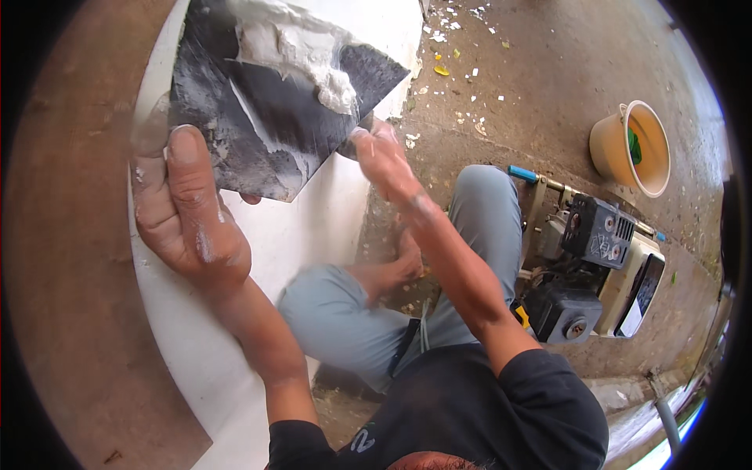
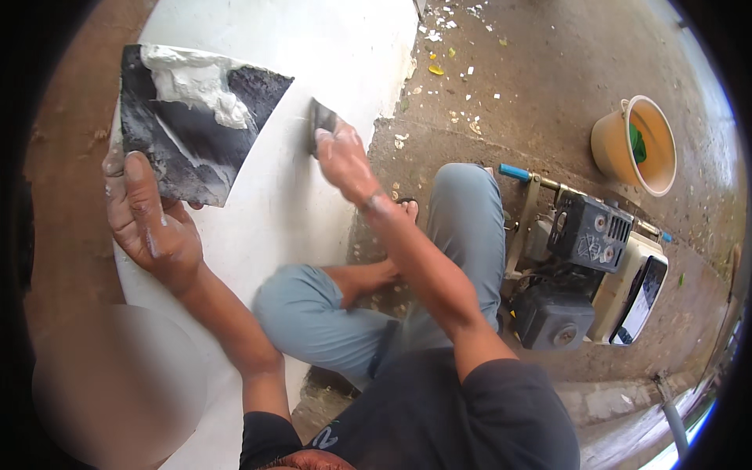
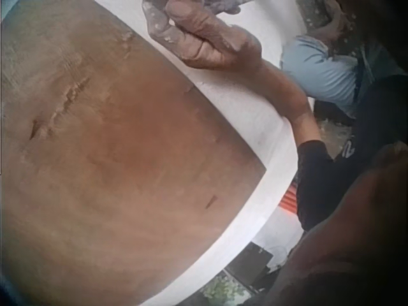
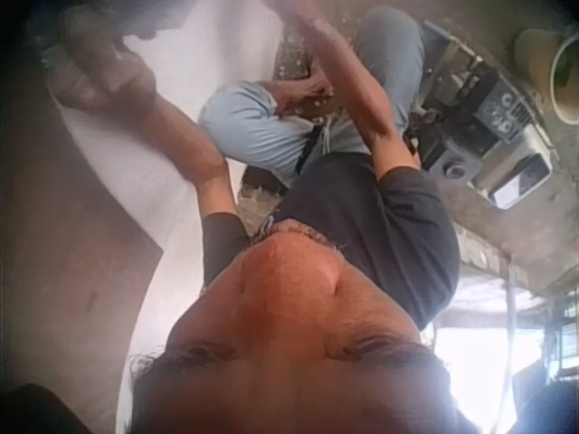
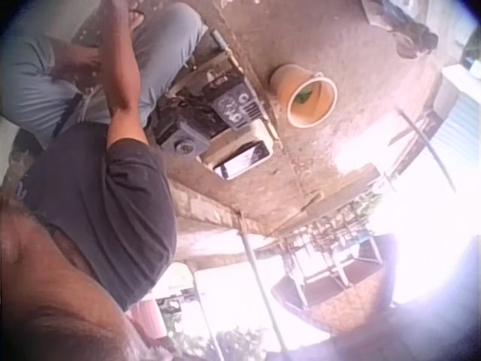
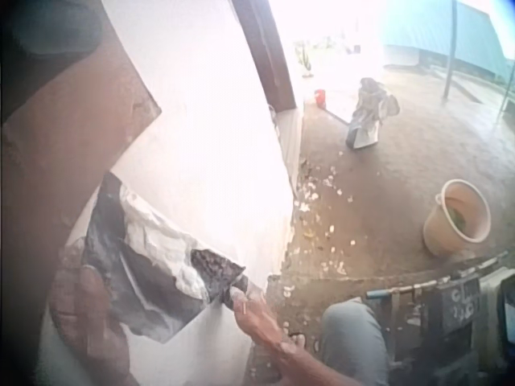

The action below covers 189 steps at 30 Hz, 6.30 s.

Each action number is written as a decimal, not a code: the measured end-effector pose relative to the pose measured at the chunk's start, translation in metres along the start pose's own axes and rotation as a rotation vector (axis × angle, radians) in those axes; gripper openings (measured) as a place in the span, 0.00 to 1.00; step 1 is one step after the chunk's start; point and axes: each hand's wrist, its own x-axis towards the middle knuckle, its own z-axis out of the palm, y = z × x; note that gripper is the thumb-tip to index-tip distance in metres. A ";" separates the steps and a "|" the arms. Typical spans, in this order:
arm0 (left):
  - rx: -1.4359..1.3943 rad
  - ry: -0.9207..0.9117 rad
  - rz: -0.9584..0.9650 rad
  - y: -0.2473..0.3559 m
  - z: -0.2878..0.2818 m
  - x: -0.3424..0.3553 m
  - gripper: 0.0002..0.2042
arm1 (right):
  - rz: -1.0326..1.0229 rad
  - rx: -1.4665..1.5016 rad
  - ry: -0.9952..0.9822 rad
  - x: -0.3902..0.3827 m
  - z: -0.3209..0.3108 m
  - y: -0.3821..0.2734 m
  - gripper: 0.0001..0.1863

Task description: The person applies plaster to a wall using putty knives, walks to a board to scoop up more plaster, and returns to apply and smooth the plaster on the wall.

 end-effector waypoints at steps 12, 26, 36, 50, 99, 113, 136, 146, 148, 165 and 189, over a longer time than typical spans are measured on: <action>0.191 0.126 0.002 -0.001 -0.001 0.001 0.10 | -0.377 0.060 -0.117 -0.039 -0.010 0.070 0.22; 0.221 0.199 0.008 -0.009 -0.017 0.002 0.17 | -0.374 -0.101 0.135 -0.026 0.014 0.141 0.24; 0.153 0.190 0.013 -0.010 -0.011 0.002 0.17 | -0.342 -0.109 -0.011 -0.002 0.007 0.044 0.22; 0.161 0.285 -0.031 -0.013 -0.022 -0.001 0.17 | -0.090 -0.103 0.139 0.051 -0.006 0.048 0.19; 0.829 0.127 0.534 -0.022 -0.054 0.005 0.16 | -1.027 -0.173 0.384 0.089 0.032 0.069 0.31; 0.809 0.225 0.556 -0.016 -0.055 -0.003 0.18 | -0.396 -0.294 0.103 0.092 -0.015 -0.019 0.17; 0.592 0.231 0.613 -0.018 -0.056 -0.005 0.17 | -0.779 0.028 0.288 0.047 0.007 0.037 0.22; 0.565 0.284 0.475 -0.009 -0.062 -0.011 0.18 | -0.847 -0.143 0.188 0.031 0.035 -0.051 0.20; 0.733 0.313 0.514 -0.011 -0.062 -0.012 0.19 | -0.906 -0.198 -0.003 0.002 0.030 -0.040 0.25; 0.072 0.301 0.107 -0.008 -0.029 -0.004 0.17 | -0.823 -0.144 0.127 0.068 0.001 0.070 0.31; 0.122 0.291 0.149 -0.004 -0.022 0.001 0.20 | -0.689 0.009 0.307 0.094 -0.015 0.075 0.21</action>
